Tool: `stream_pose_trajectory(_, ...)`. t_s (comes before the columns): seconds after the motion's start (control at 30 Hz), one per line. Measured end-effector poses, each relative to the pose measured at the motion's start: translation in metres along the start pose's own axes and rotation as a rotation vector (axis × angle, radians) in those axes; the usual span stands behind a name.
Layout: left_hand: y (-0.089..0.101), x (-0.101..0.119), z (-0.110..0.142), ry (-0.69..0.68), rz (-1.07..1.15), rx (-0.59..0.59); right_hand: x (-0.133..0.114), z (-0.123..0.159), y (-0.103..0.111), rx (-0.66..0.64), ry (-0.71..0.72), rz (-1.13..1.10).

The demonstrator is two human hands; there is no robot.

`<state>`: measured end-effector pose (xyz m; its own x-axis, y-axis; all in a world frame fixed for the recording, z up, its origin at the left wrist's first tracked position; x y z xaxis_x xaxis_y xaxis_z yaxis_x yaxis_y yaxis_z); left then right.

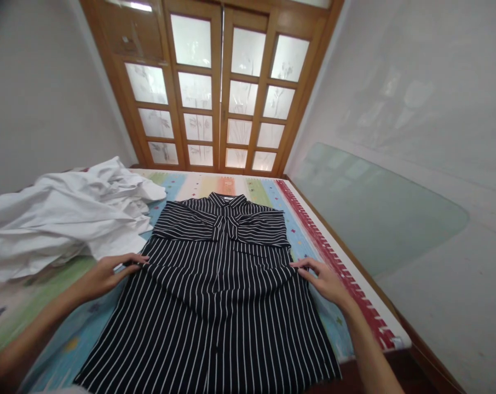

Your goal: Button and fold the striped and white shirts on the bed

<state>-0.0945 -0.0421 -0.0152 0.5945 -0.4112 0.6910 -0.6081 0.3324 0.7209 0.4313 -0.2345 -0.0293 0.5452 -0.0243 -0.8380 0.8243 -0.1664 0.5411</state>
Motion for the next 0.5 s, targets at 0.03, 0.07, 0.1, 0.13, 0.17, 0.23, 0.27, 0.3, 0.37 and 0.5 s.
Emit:
stream_pose_trajectory(0.03, 0.002, 0.002, -0.004, 0.012, 0.005, 0.022, -0.001, -0.004, -0.001, 0.027, -0.004, -0.006)
stream_pose_trajectory(0.07, 0.004, 0.004, -0.009, 0.017, 0.013, 0.044, -0.001, -0.008, -0.001, 0.051, -0.008, -0.014)
stream_pose_trajectory(0.1, 0.005, 0.005, -0.014, 0.018, 0.026, 0.065, -0.001, -0.014, -0.002, 0.073, -0.011, -0.024)
stream_pose_trajectory(0.13, 0.006, 0.006, -0.02, 0.017, 0.042, 0.086, -0.001, -0.02, -0.002, 0.095, -0.013, -0.036)
stream_pose_trajectory(0.17, 0.007, 0.005, -0.027, 0.019, 0.057, 0.107, 0.0, -0.028, -0.003, 0.12, -0.015, -0.045)
stream_pose_trajectory(0.23, 0.008, 0.003, -0.045, 0.04, 0.077, 0.171, 0.002, -0.047, -0.003, 0.194, -0.007, -0.056)
stream_pose_trajectory(0.27, 0.007, 0.001, -0.055, 0.06, 0.08, 0.215, 0.003, -0.058, -0.003, 0.236, 0.003, -0.055)
stream_pose_trajectory(0.3, 0.006, -0.002, -0.065, 0.083, 0.075, 0.263, 0.005, -0.069, -0.004, 0.278, 0.013, -0.047)
stream_pose_trajectory(0.37, 0.002, -0.007, -0.086, 0.144, 0.034, 0.339, 0.01, -0.09, -0.006, 0.339, 0.001, -0.012)
stream_pose_trajectory(0.5, -0.007, -0.018, -0.111, 0.272, -0.033, 0.356, 0.022, -0.115, -0.013, 0.388, -0.189, -0.017)
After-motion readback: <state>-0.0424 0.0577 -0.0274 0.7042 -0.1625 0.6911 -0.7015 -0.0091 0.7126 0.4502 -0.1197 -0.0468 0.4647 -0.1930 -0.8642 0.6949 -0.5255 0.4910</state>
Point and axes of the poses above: each hand's wrist, its own z-axis away from the middle knuckle, its own y-axis out of the back of the hand, x = y × z, the point moved 1 cm from there along -z, towards the middle knuckle, and after that the axes turned 3 degrees about -z, right-handed, at the moved point
